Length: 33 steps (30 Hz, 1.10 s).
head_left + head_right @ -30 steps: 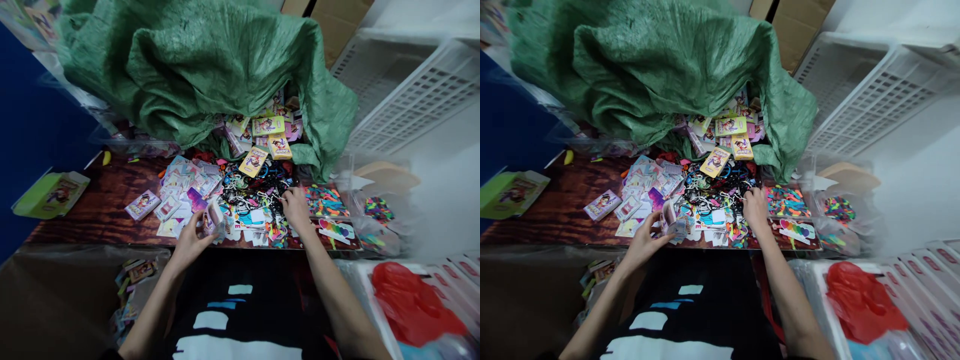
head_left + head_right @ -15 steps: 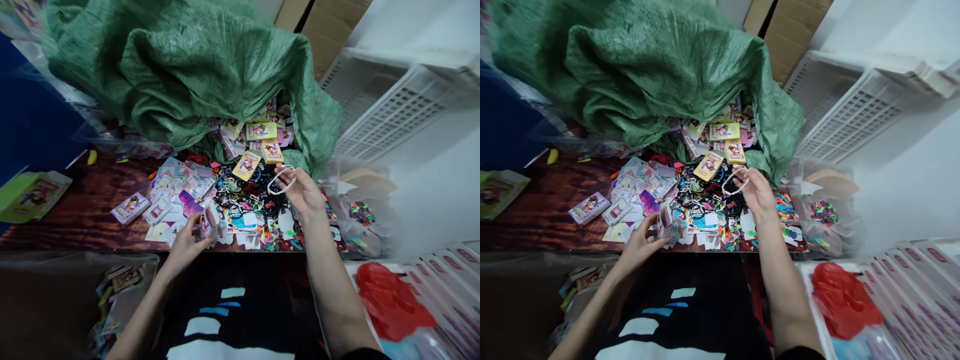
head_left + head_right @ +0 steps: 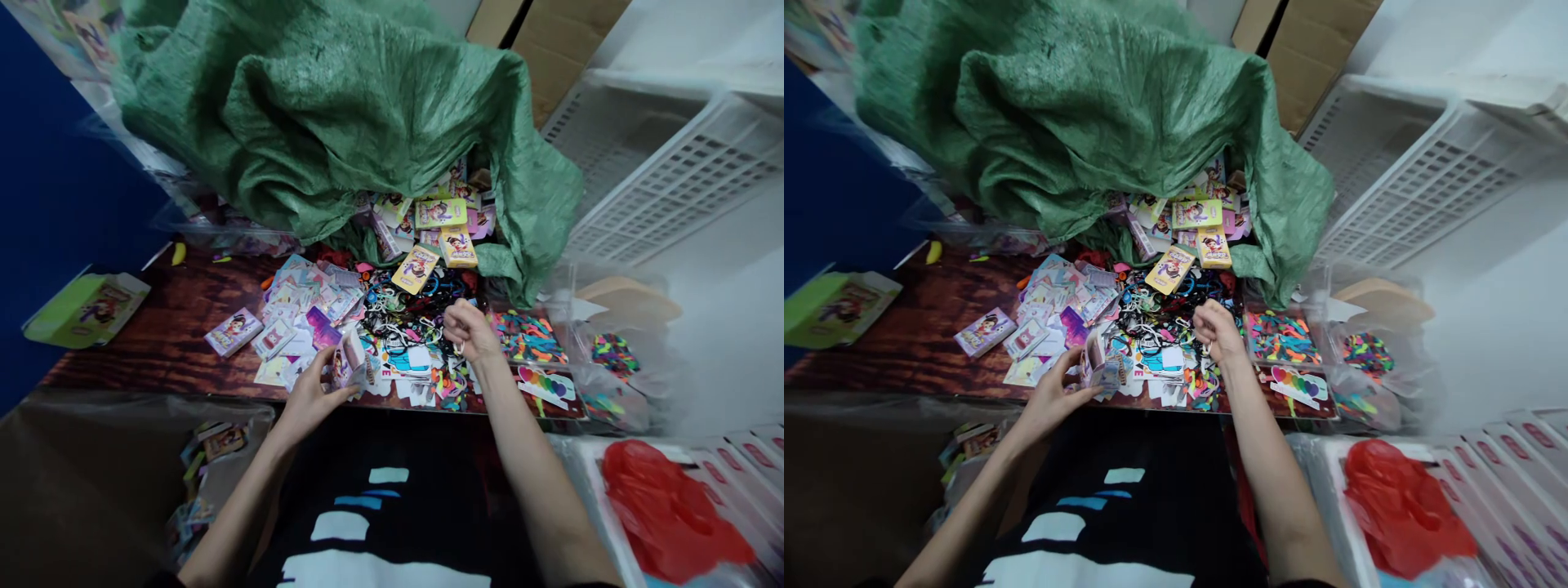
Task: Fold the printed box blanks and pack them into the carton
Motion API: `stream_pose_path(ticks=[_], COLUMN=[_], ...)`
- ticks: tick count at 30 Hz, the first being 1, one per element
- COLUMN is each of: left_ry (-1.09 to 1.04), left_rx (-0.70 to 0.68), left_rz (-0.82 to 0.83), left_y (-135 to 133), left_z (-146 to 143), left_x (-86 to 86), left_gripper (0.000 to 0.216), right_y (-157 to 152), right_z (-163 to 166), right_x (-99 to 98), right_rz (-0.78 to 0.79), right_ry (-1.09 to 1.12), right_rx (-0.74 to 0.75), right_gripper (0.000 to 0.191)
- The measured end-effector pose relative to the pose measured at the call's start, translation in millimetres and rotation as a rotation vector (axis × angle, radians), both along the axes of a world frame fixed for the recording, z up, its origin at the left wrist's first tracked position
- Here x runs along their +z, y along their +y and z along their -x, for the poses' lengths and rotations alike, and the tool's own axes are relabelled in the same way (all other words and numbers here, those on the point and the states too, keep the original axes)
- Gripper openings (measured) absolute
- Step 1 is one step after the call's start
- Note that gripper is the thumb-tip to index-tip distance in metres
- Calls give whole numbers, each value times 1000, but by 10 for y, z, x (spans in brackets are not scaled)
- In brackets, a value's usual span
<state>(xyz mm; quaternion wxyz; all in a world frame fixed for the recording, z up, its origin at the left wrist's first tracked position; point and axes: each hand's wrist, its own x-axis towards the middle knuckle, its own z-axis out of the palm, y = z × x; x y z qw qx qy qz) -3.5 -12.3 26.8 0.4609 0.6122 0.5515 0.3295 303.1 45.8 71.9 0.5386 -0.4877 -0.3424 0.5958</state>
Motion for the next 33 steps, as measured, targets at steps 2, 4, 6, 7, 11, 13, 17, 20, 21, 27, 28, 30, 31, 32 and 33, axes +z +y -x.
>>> stream_pose_path(ticks=[2, 4, 6, 7, 11, 13, 17, 20, 21, 27, 28, 30, 31, 32, 33], left_ry=[13, 22, 34, 42, 90, 102, 84, 61, 53, 2, -2, -6, -5, -3, -1], left_rx=[-8, -25, -46, -57, -98, -100, -78, -69, -70, -72, -68, -63, -63, -64, -66], left_rz=[6, 15, 19, 19, 10, -5, -12, 8, 11, -15, -17, -12, -7, -3, -1], left_y=[0, 2, 6, 9, 21, 27, 44, 53, 54, 34, 28, 15, 9, 5, 2], left_z=[-20, -65, -125, -156, -251, -260, -214, -182, -178, -182, -179, -168, -161, -153, -146], left_x=[11, 23, 31, 34, 42, 42, 23, 3, -1, -7, -7, -5, -4, -3, -2], left_gripper=[67, 68, 69, 69, 70, 71, 70, 69, 70, 68, 68, 68, 68, 69, 69], right_y=[21, 88, 202, 271, 521, 572, 490, 370, 336, 290, 309, 356, 377, 395, 405], right_z=[17, 26, 24, 21, 20, 23, 32, 76, 104, 291, 304, 306, 296, 282, 264], right_x=[-80, -137, -153, -144, -13, 62, 108, 41, 6, -225, -260, -319, -339, -350, -350], right_rz=[28, -20, -111, -146, -121, -92, -133, -145, -149, -217, -215, -210, -209, -208, -213], right_ry=[-221, -479, -773, -932, -1508, -1658, -1717, -1755, -1771, -1814, -1807, -1778, -1762, -1757, -1744], right_rx=[42, 24, -33, -52, 54, 130, 171, 289, 318, 357, 339, 296, 280, 270, 253], right_gripper=[30, 20, 11, 12, 22, 24, 23, 23, 24, 35, 35, 34, 32, 30, 29])
